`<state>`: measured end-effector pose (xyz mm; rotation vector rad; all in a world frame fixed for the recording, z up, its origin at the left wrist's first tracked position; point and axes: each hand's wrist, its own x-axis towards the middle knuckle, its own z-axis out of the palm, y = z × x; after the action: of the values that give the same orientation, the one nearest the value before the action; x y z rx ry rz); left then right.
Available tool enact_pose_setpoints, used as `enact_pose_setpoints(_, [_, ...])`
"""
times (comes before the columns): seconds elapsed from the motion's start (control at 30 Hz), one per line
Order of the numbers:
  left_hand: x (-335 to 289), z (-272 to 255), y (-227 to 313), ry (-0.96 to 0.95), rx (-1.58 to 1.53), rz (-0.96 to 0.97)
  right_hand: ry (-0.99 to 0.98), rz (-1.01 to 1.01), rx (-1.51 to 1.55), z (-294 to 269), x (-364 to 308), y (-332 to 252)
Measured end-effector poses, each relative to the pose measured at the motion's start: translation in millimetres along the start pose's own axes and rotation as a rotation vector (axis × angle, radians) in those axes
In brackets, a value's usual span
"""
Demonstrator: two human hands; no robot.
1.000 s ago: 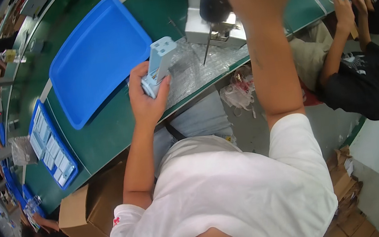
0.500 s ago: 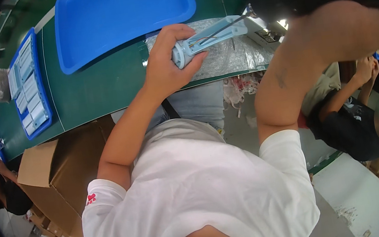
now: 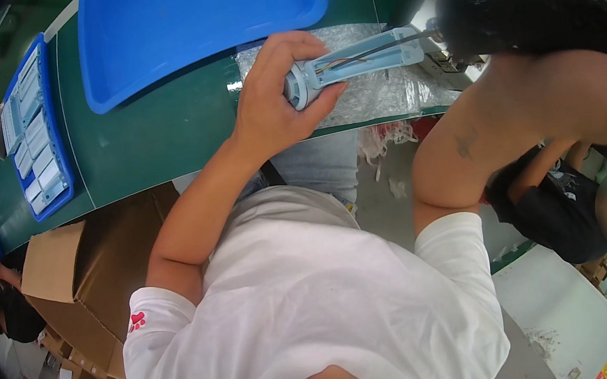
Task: The person assembles small electronic devices by inserting cylindrical components into light blue plastic housings. They use a handheld soldering iron to secure internal wires and then place the finished units into a blue tray. The process is repeated for multiple units in a factory setting.
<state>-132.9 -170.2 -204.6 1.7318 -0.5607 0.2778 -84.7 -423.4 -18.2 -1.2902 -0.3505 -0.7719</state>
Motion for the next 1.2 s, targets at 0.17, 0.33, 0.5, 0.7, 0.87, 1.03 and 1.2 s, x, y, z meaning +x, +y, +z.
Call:
enact_pose_setpoints(0.17, [-1.8, 0.4, -2.3, -0.021, -0.011, -0.03, 0.007, 0.012, 0.025, -8.7, -16.1, 3.8])
enact_pose_setpoints(0.33, [-2.4, 0.1, -1.9, -0.034, -0.003, -0.05, 0.016, 0.027, 0.056, -12.7, -28.7, 4.4])
enact_pose_setpoints(0.5, [-0.4, 0.6, -0.1, -0.021, -0.003, 0.0, 0.015, 0.03, 0.092, -6.1, -36.7, 8.5])
enact_pose_setpoints(0.7, [1.7, -1.0, 2.0, -0.053, 0.054, -0.015, 0.092, -0.039, 0.048, 26.0, -35.8, 8.5])
enact_pose_setpoints(0.87, [-1.9, -10.6, 17.9, -0.089, 0.072, -0.14, 0.111, -0.203, 0.279, 9.4, 5.1, -42.7])
enact_pose_setpoints(1.03, [0.0, -64.0, 27.9, -0.283, -0.019, -0.278, 0.401, -0.322, -0.096, 11.9, 29.1, -38.1])
enact_pose_setpoints(1.2, [42.8, -104.6, 41.6, -0.206, -0.101, -0.292, 0.197, -0.369, -0.169, 10.5, 34.1, 38.0])
